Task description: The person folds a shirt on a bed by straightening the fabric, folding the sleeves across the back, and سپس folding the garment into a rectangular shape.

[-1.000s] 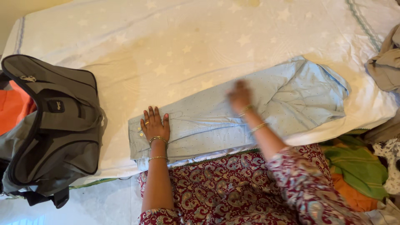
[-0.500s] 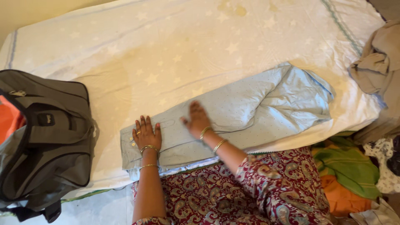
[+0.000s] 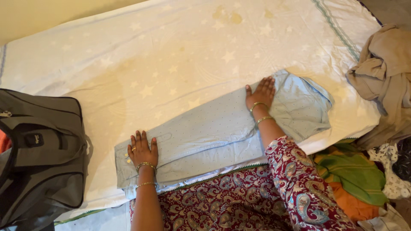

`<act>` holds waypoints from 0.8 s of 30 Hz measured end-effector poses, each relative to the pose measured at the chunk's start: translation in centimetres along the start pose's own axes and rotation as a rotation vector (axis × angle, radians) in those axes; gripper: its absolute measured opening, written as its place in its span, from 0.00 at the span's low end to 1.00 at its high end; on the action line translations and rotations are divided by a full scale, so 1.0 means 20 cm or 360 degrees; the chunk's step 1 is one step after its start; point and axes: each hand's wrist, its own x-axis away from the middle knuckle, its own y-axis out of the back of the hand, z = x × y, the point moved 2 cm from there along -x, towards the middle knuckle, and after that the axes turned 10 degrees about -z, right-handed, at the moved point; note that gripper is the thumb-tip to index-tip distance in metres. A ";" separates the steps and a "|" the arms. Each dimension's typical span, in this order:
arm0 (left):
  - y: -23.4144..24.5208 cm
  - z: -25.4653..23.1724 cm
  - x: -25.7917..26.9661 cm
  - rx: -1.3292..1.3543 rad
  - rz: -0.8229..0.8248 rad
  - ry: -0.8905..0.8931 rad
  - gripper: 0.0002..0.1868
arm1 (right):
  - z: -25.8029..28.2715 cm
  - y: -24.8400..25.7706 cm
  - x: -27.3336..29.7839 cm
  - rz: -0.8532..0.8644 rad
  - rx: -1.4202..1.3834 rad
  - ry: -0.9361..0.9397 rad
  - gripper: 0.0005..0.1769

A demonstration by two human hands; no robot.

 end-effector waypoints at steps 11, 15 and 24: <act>0.04 -0.02 0.03 0.0143 -0.0147 0.0085 0.26 | -0.10 0.00 -0.20 -0.0115 -0.0007 0.0063 0.53; 0.03 -0.02 0.02 0.0118 -0.0191 0.0054 0.26 | -0.10 -0.02 -0.23 -0.0115 -0.0023 0.0047 0.50; 0.00 -0.01 0.01 0.0098 -0.0116 0.0093 0.26 | 0.22 -0.07 0.04 -0.0095 0.0030 0.0264 0.48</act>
